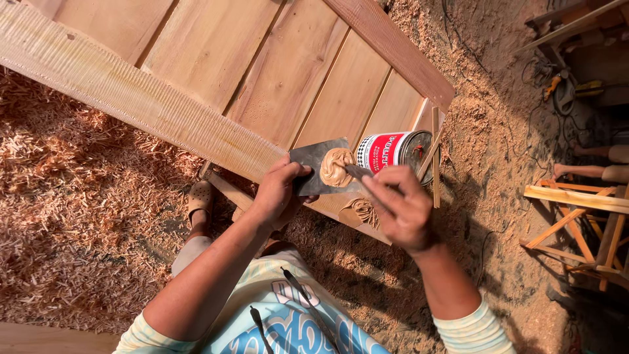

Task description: The person applies wood filler to a wooden door using a putty knife and smooths it with a sanding block. They repeatedly scoop filler from a can and spread it across the door surface.

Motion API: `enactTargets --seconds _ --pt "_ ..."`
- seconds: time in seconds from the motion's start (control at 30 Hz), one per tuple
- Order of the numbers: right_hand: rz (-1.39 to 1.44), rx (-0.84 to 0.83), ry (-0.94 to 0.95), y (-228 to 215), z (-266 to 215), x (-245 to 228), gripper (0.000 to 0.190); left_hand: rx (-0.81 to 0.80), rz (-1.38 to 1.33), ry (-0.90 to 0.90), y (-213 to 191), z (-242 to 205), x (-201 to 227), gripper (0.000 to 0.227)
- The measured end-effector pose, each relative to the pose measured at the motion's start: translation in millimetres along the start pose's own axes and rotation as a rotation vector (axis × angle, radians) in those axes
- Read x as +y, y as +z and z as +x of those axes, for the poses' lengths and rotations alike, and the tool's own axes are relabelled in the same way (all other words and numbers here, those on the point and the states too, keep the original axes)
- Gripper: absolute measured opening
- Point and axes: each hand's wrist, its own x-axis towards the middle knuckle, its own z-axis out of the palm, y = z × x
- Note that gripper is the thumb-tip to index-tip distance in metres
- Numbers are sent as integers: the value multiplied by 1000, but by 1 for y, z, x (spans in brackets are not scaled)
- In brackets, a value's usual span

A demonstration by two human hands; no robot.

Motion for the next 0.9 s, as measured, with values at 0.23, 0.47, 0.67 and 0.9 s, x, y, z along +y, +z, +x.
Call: enactTargets --seconds 0.23,0.47,0.67,0.9 --pt "-110 -67 -146 1 -18 1 58 2 -71 -19 -2 9 1 11" --pt "-226 -262 -264 -30 -2 -1 56 -21 -32 -46 -18 12 11 12" --pt "-55 35 -74 -30 -13 9 29 91 99 48 -36 19 32 13" --pt "738 671 706 111 -47 69 12 83 503 142 -35 42 53 10"
